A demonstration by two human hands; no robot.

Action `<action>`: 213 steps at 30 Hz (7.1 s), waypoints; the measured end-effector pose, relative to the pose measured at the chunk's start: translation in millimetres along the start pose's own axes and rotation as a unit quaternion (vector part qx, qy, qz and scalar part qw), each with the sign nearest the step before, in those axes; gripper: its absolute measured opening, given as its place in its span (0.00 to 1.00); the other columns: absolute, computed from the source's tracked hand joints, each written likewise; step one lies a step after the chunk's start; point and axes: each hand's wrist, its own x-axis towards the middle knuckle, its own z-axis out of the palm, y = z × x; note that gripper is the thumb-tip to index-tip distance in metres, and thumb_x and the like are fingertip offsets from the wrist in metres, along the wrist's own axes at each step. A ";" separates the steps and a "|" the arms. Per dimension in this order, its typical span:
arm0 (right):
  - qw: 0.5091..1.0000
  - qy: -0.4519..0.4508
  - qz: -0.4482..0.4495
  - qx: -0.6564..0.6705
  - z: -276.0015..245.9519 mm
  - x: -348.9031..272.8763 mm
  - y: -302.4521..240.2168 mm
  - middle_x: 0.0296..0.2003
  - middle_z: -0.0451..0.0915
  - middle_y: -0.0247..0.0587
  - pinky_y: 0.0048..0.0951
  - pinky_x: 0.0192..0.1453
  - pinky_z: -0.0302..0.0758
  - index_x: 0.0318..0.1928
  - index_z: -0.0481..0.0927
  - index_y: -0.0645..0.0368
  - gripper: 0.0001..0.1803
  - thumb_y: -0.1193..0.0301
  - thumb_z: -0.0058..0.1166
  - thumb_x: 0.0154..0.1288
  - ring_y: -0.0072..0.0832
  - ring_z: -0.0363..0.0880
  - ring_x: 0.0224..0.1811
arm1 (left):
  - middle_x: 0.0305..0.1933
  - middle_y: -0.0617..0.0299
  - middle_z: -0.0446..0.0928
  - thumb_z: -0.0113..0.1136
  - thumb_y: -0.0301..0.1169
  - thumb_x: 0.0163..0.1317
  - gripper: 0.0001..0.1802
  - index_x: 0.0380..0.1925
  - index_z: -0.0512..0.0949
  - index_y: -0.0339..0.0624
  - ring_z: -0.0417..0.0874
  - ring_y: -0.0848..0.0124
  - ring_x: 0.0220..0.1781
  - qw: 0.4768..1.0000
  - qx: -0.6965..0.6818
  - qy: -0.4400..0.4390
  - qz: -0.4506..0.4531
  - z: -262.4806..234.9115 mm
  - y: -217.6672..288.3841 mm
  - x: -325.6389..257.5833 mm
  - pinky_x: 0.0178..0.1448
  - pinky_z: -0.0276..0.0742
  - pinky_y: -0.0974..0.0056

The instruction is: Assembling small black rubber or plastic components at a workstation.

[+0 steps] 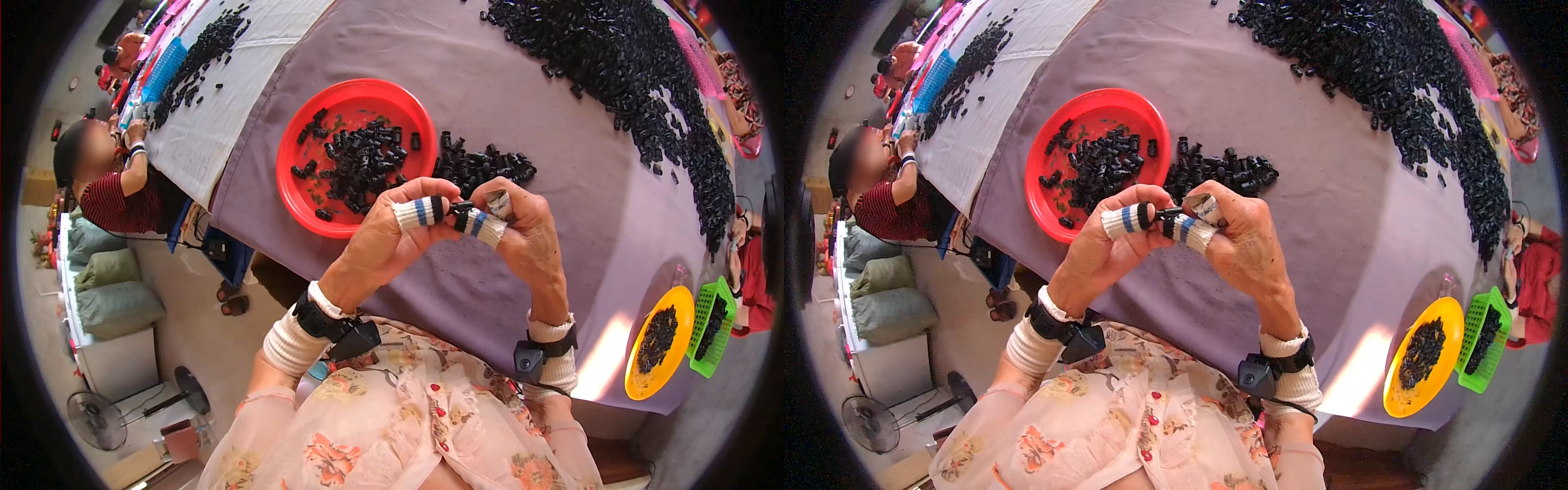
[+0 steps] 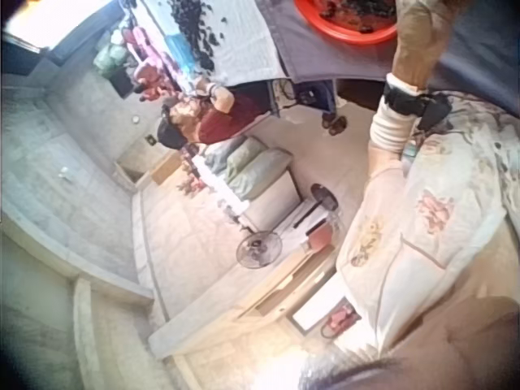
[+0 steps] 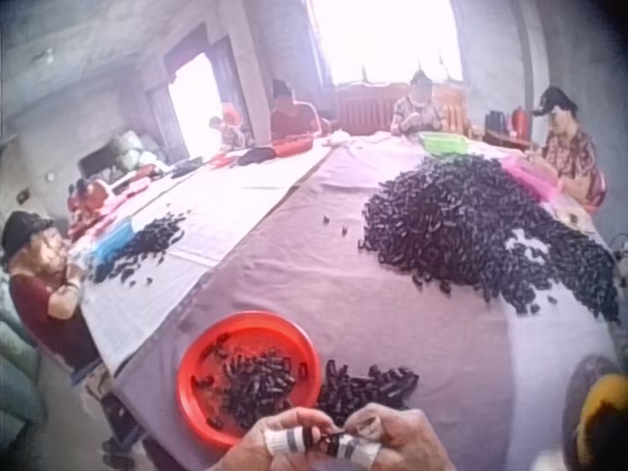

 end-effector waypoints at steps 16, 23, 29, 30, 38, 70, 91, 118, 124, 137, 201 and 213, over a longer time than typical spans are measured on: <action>0.999 -0.013 0.039 -0.006 -1.6 -0.6 -5.7 0.16 0.65 0.27 0.18 0.22 0.59 0.26 0.71 0.61 0.10 0.75 0.61 0.49 0.13 0.59 0.20 | 0.40 0.58 0.76 0.53 0.27 0.59 0.20 0.51 0.68 0.32 0.78 0.72 0.40 0.999 -0.007 -0.013 -0.033 1.9 8.7 -5.5 0.44 0.76 0.66; 0.994 -0.095 0.059 -0.008 3.9 1.5 5.6 0.16 0.64 0.26 0.21 0.22 0.59 0.23 0.68 0.61 0.19 0.63 0.66 0.46 0.14 0.59 0.21 | 0.40 0.56 0.76 0.52 0.26 0.60 0.18 0.51 0.68 0.34 0.79 0.72 0.39 0.999 -0.010 0.023 -0.019 -0.1 2.5 -4.6 0.48 0.75 0.67; 0.994 -0.084 0.070 -0.001 7.1 2.6 11.1 0.16 0.64 0.28 0.23 0.22 0.60 0.24 0.68 0.63 0.20 0.62 0.63 0.48 0.15 0.59 0.20 | 0.38 0.61 0.77 0.55 0.26 0.58 0.18 0.49 0.70 0.35 0.78 0.74 0.42 0.999 -0.009 0.024 -0.030 2.0 2.3 -4.3 0.47 0.75 0.68; 0.994 -0.088 0.060 -0.003 6.7 2.3 12.5 0.16 0.64 0.28 0.23 0.22 0.60 0.24 0.68 0.63 0.19 0.62 0.63 0.49 0.15 0.59 0.20 | 0.37 0.60 0.77 0.53 0.26 0.59 0.18 0.50 0.69 0.34 0.79 0.73 0.41 0.999 -0.007 0.026 -0.027 3.3 2.3 -4.0 0.48 0.75 0.67; 0.995 -0.096 0.039 -0.004 8.0 2.7 16.4 0.16 0.64 0.29 0.24 0.22 0.59 0.25 0.69 0.62 0.20 0.61 0.63 0.49 0.17 0.58 0.20 | 0.37 0.59 0.78 0.53 0.28 0.60 0.17 0.48 0.71 0.33 0.79 0.73 0.41 0.998 0.021 0.044 -0.028 1.7 1.4 -4.9 0.50 0.76 0.65; 0.994 -0.102 0.024 -0.006 4.3 5.4 9.9 0.16 0.66 0.29 0.24 0.21 0.60 0.27 0.73 0.64 0.21 0.59 0.65 0.46 0.17 0.59 0.19 | 0.38 0.60 0.78 0.57 0.30 0.58 0.15 0.44 0.74 0.34 0.80 0.76 0.38 0.998 0.047 0.037 -0.013 9.6 5.4 0.0 0.42 0.78 0.70; 0.994 -0.110 0.017 -0.010 4.3 7.8 9.6 0.15 0.66 0.28 0.23 0.22 0.61 0.25 0.73 0.62 0.21 0.58 0.65 0.45 0.17 0.61 0.20 | 0.39 0.59 0.78 0.57 0.29 0.57 0.15 0.44 0.74 0.35 0.80 0.75 0.39 1.000 -0.007 -0.002 -0.013 0.7 2.1 0.5 0.45 0.77 0.70; 0.992 -0.109 -0.018 -0.059 4.6 7.1 1.1 0.14 0.66 0.35 0.26 0.20 0.62 0.26 0.72 0.64 0.23 0.57 0.65 0.46 0.20 0.61 0.17 | 0.40 0.57 0.77 0.56 0.28 0.58 0.14 0.44 0.74 0.34 0.79 0.72 0.42 1.000 0.003 -0.009 -0.004 0.4 0.9 -0.3 0.47 0.77 0.68; 0.990 -0.121 -0.018 -0.077 2.4 7.5 -3.7 0.14 0.67 0.36 0.26 0.21 0.63 0.26 0.73 0.64 0.21 0.59 0.66 0.46 0.20 0.61 0.17 | 0.40 0.57 0.77 0.57 0.29 0.58 0.13 0.42 0.75 0.33 0.79 0.72 0.42 0.998 0.068 0.003 -0.014 1.7 8.6 -1.0 0.47 0.77 0.67; 0.994 -0.101 0.022 -0.022 3.1 -0.8 13.2 0.13 0.61 0.27 0.22 0.19 0.55 0.21 0.66 0.62 0.20 0.62 0.62 0.49 0.15 0.55 0.17 | 0.37 0.57 0.77 0.51 0.30 0.60 0.13 0.42 0.73 0.33 0.79 0.71 0.37 0.997 0.053 0.053 0.032 -21.0 17.6 -10.6 0.45 0.78 0.64; 0.998 0.025 -0.021 -0.044 -2.1 -10.0 11.8 0.19 0.76 0.36 0.20 0.24 0.69 0.31 0.73 0.62 0.10 0.76 0.60 0.48 0.16 0.71 0.20 | 0.37 0.63 0.76 0.52 0.29 0.61 0.13 0.45 0.73 0.35 0.77 0.76 0.37 0.999 0.005 0.050 0.013 -6.0 -25.1 12.6 0.44 0.76 0.68; 0.995 -0.061 0.073 -0.009 11.3 3.1 -7.6 0.16 0.65 0.30 0.22 0.23 0.60 0.25 0.68 0.61 0.20 0.62 0.66 0.45 0.16 0.59 0.21 | 0.37 0.58 0.76 0.56 0.30 0.59 0.18 0.47 0.70 0.33 0.78 0.74 0.37 0.998 -0.051 0.005 0.027 -5.8 -3.1 -0.9 0.45 0.75 0.68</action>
